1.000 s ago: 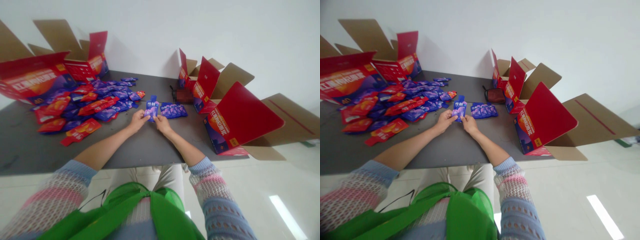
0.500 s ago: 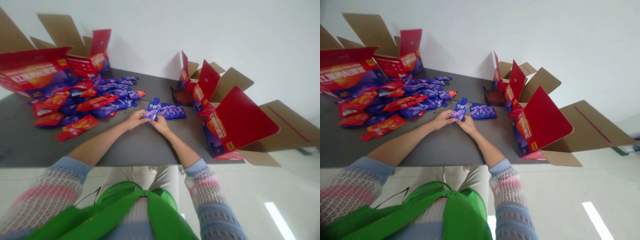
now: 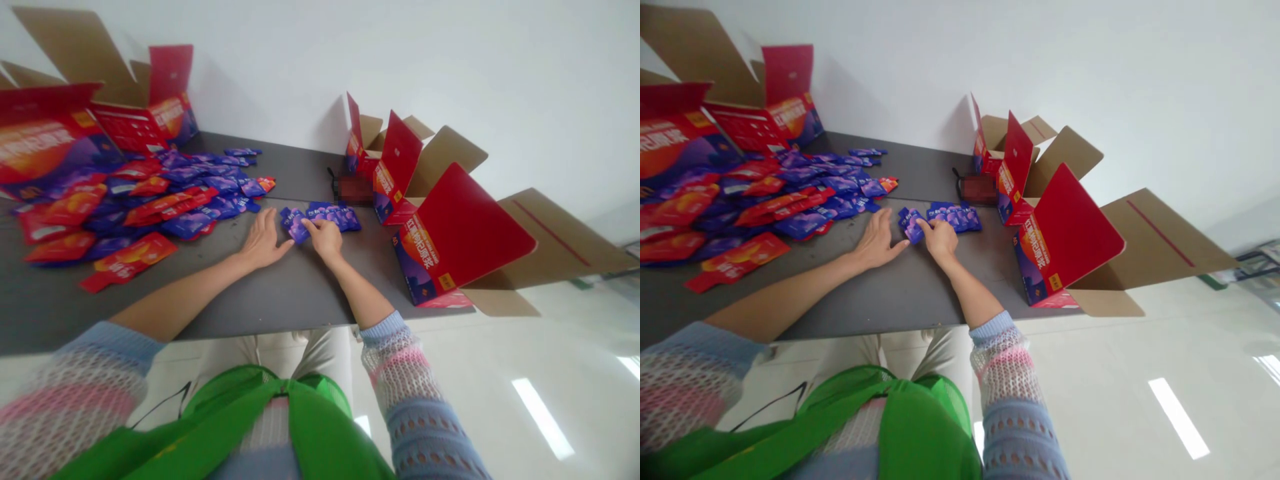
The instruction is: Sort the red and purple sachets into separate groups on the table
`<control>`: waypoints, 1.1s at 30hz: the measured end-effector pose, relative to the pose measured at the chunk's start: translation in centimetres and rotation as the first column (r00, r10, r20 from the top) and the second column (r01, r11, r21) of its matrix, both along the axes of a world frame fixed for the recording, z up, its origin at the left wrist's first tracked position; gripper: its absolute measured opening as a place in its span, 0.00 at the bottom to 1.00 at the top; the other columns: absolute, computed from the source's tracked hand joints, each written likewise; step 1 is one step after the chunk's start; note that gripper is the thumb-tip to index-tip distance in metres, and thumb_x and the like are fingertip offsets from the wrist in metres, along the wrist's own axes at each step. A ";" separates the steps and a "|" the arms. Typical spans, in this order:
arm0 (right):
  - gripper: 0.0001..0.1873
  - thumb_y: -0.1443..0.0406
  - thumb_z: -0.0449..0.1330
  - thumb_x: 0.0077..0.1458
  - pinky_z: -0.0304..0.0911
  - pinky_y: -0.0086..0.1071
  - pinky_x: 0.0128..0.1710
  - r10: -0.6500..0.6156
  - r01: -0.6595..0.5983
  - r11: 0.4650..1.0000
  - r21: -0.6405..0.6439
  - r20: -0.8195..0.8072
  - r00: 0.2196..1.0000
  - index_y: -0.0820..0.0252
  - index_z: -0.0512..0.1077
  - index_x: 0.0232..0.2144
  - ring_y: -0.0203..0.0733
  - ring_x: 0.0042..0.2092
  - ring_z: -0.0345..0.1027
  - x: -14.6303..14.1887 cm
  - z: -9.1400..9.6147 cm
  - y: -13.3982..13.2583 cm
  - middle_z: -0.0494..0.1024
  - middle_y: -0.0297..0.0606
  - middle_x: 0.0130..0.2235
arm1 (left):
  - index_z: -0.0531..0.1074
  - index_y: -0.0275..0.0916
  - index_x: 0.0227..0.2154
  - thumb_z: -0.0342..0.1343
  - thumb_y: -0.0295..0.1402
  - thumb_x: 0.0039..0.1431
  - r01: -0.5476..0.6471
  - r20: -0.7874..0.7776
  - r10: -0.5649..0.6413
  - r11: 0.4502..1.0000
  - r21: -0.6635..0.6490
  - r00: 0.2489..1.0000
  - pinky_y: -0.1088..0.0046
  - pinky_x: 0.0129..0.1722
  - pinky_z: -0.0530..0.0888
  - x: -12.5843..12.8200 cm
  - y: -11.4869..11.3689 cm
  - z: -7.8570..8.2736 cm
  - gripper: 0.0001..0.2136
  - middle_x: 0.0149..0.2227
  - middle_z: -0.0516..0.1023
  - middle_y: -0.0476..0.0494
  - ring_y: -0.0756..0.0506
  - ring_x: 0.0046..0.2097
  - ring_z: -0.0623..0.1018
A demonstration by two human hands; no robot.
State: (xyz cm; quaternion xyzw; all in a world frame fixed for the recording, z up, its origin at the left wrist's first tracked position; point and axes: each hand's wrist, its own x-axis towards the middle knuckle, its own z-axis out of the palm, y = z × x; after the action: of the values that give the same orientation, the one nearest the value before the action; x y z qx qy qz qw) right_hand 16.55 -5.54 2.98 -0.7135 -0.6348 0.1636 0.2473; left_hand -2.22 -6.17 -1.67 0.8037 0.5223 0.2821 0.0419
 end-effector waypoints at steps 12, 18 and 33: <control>0.24 0.55 0.56 0.63 0.68 0.40 0.49 -0.185 0.186 0.983 0.009 0.159 0.970 0.60 0.69 0.57 0.50 0.49 0.77 0.8 0.2 0.2 0.81 0.48 0.47 | 0.43 0.23 0.71 0.40 0.58 0.64 0.048 -0.330 -0.122 0.974 -0.223 0.936 0.47 0.67 0.46 4.4 3.6 -0.1 0.45 0.71 0.43 0.18 0.27 0.72 0.47; 0.19 0.56 0.48 0.67 0.68 0.40 0.48 -0.101 0.092 0.994 0.057 0.191 0.976 0.55 0.71 0.54 0.49 0.46 0.77 -0.2 0.9 -0.9 0.82 0.44 0.42 | 0.50 0.31 0.71 0.36 0.44 0.70 0.029 -0.298 -0.096 0.974 -0.223 0.950 0.50 0.67 0.47 5.6 5.0 0.5 0.31 0.71 0.50 0.27 0.33 0.71 0.52; 0.15 0.58 0.52 0.66 0.64 0.32 0.40 0.023 -0.042 0.993 0.111 0.164 0.986 0.53 0.77 0.44 0.45 0.40 0.77 -0.1 -0.5 -0.3 0.83 0.39 0.38 | 0.57 0.25 0.66 0.47 0.43 0.62 0.103 -0.248 -0.142 0.981 -0.166 0.958 0.51 0.66 0.51 5.1 6.0 0.2 0.34 0.69 0.55 0.22 0.31 0.70 0.55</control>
State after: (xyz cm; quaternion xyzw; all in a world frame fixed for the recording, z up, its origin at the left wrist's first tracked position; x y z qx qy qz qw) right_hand 16.48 -5.82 2.51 -0.6987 -0.6728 0.0726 0.2324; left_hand 2.87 -0.18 -1.47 0.8589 0.4923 0.1315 0.0517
